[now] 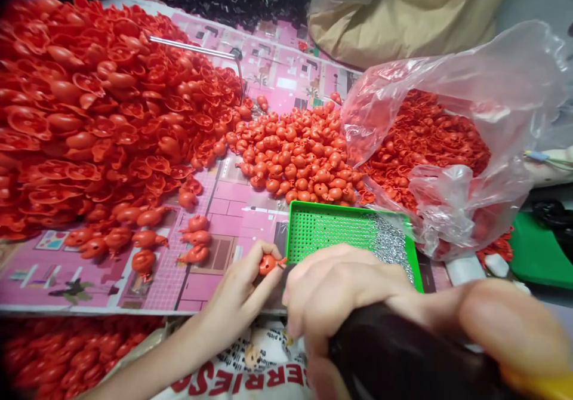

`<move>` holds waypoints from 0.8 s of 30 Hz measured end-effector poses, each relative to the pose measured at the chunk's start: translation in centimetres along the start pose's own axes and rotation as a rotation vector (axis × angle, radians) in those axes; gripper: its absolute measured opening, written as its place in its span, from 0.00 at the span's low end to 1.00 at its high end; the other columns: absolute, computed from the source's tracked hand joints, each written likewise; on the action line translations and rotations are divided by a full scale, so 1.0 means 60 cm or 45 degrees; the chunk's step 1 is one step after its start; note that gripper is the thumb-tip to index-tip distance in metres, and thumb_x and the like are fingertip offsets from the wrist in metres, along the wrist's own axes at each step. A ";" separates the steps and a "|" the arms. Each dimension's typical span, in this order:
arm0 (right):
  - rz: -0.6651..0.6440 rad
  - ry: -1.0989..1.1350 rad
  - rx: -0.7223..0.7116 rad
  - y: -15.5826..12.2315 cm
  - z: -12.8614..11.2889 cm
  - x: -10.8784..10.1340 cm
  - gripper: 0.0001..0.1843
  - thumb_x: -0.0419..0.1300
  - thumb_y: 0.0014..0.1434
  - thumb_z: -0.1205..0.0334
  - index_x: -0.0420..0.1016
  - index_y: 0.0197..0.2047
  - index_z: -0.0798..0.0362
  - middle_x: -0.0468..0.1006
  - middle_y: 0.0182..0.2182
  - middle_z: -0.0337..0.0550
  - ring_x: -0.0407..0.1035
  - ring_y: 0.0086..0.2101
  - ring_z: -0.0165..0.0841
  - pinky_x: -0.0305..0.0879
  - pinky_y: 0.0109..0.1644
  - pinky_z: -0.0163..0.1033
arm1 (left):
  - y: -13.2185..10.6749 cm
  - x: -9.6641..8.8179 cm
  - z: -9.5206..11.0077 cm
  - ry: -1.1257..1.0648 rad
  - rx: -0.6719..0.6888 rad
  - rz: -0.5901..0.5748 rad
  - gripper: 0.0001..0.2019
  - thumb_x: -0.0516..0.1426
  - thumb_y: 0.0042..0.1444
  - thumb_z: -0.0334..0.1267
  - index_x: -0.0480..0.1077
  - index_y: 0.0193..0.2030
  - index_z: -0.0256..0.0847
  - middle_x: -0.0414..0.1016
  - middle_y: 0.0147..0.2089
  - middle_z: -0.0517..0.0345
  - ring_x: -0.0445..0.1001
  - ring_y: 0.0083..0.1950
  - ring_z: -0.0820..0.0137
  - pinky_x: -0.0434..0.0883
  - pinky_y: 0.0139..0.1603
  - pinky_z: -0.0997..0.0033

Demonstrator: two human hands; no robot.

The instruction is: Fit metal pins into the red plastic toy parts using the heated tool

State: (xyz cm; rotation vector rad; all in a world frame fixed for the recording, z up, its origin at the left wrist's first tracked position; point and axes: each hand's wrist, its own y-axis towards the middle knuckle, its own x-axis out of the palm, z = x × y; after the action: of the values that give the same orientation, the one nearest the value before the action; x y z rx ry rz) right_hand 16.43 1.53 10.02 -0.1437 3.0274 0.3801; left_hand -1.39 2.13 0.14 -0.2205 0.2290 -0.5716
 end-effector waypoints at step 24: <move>-0.473 0.268 -0.202 0.034 0.037 0.018 0.19 0.50 0.68 0.54 0.73 0.28 0.49 0.76 0.18 0.34 0.72 0.20 0.29 0.73 0.35 0.35 | -0.007 -0.018 0.024 0.286 0.103 -0.172 0.05 0.49 0.61 0.29 0.58 0.39 0.44 0.69 0.34 0.64 0.70 0.35 0.71 0.63 0.35 0.72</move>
State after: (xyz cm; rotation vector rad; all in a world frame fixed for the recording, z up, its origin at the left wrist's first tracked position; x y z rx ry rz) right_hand 15.29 3.98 8.27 -0.7885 3.0687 0.6005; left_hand -2.08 2.56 1.78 -0.0930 0.4098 -0.7389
